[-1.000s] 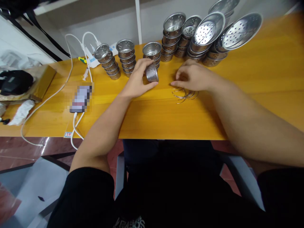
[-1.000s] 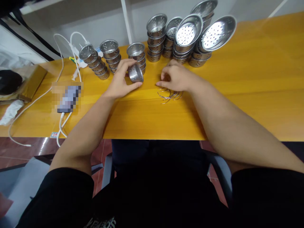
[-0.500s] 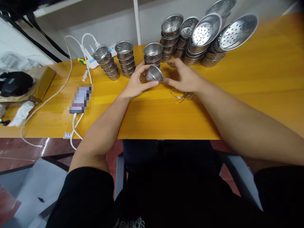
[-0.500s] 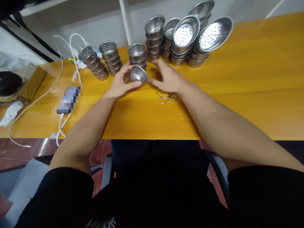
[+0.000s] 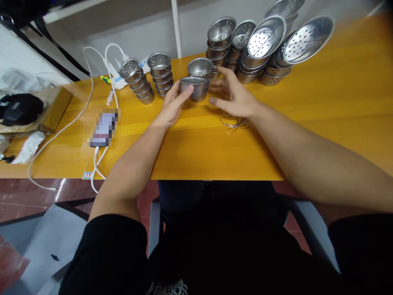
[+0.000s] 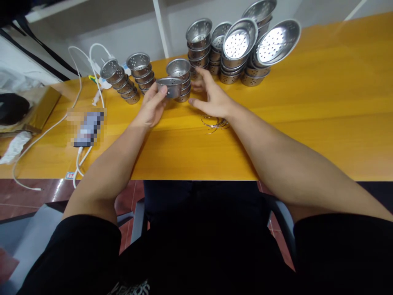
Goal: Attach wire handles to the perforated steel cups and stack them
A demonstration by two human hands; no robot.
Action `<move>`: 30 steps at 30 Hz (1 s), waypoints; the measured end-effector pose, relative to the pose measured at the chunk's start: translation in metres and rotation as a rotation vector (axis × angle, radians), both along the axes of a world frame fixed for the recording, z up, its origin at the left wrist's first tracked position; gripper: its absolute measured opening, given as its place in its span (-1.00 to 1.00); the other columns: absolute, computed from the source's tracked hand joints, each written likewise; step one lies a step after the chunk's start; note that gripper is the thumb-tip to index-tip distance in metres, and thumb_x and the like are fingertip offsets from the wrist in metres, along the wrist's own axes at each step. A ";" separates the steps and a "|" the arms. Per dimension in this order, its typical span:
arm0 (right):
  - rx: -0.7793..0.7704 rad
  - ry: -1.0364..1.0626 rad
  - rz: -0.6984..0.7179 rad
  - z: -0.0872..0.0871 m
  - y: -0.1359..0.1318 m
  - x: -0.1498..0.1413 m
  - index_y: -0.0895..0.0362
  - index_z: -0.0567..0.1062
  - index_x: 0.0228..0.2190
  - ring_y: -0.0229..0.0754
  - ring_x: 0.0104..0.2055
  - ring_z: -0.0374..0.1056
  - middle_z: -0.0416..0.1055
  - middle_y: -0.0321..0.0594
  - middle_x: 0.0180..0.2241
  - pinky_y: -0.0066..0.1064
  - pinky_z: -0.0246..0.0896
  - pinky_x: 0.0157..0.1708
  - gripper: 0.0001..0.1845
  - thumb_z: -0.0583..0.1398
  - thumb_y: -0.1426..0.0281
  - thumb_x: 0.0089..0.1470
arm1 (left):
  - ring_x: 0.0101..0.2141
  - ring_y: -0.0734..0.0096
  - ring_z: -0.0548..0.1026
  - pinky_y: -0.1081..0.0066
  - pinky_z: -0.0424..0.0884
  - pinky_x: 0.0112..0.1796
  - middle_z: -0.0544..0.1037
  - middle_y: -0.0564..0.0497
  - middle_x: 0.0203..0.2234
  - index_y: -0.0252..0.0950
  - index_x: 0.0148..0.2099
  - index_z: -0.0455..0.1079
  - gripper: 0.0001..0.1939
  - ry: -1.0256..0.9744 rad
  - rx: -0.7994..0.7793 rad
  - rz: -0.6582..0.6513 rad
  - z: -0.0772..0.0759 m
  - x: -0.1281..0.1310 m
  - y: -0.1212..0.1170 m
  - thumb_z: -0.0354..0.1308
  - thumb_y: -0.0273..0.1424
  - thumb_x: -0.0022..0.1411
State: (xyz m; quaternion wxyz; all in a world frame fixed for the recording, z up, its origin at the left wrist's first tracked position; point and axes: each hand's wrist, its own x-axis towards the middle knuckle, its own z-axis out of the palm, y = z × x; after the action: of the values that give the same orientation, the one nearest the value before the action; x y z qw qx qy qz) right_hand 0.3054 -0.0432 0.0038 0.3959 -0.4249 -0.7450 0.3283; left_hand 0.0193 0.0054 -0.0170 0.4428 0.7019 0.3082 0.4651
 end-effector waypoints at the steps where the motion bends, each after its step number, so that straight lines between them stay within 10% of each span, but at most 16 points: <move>1: 0.010 0.000 -0.016 0.000 -0.001 0.001 -0.23 0.26 0.82 0.37 0.60 0.41 0.57 -0.07 0.65 0.43 0.32 0.60 0.56 0.44 -0.71 0.12 | 0.62 -0.21 0.62 -0.21 0.58 0.65 0.71 -0.13 0.49 -0.01 0.42 0.57 0.13 -0.042 -0.043 -0.020 0.002 -0.002 -0.001 0.46 0.74 0.24; 10: -0.014 -0.092 -0.091 0.019 -0.018 0.006 -0.49 0.61 0.55 0.50 0.52 0.39 0.74 -0.24 0.44 0.49 0.40 0.49 0.50 0.24 -1.00 -0.16 | 0.60 -0.20 0.65 -0.05 0.78 0.36 0.72 -0.16 0.46 0.01 0.56 0.52 0.22 0.074 0.045 0.095 0.010 -0.012 0.006 -0.09 0.84 0.44; 18: 0.121 -0.064 0.041 0.015 -0.023 0.000 -0.39 0.47 0.78 0.67 0.70 0.38 0.56 -0.19 0.66 0.68 0.42 0.68 0.52 0.47 -0.79 0.03 | 0.33 0.00 0.73 -0.10 0.71 0.54 0.79 0.02 0.18 0.07 0.19 0.59 -0.26 -0.117 0.207 0.235 0.037 0.004 -0.016 0.26 0.59 0.58; 22: 0.252 0.001 0.029 0.013 -0.023 -0.001 -0.59 0.23 0.87 0.52 0.79 0.32 0.38 -0.47 0.79 0.48 0.49 0.74 0.41 0.47 -0.66 0.24 | 0.52 -0.16 0.71 -0.12 0.59 0.62 0.77 -0.10 0.39 0.04 0.43 0.55 0.07 0.018 0.269 0.118 0.033 0.006 -0.011 0.31 0.76 0.34; 30: 0.364 -0.031 0.035 0.019 -0.032 0.000 -0.35 0.49 0.77 0.61 0.68 0.48 0.42 -0.16 0.76 0.43 0.55 0.70 0.20 0.47 -0.55 0.38 | 0.63 -0.19 0.65 -0.10 0.57 0.67 0.68 -0.17 0.55 0.09 0.64 0.49 0.07 0.224 0.369 0.092 0.015 -0.002 -0.008 0.12 0.71 0.52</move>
State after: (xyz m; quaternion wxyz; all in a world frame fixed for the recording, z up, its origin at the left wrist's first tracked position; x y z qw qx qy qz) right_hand 0.3056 -0.0752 0.0224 0.4486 -0.3382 -0.8055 0.1884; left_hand 0.0169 -0.0022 -0.0017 0.2483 0.8035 0.2967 0.4524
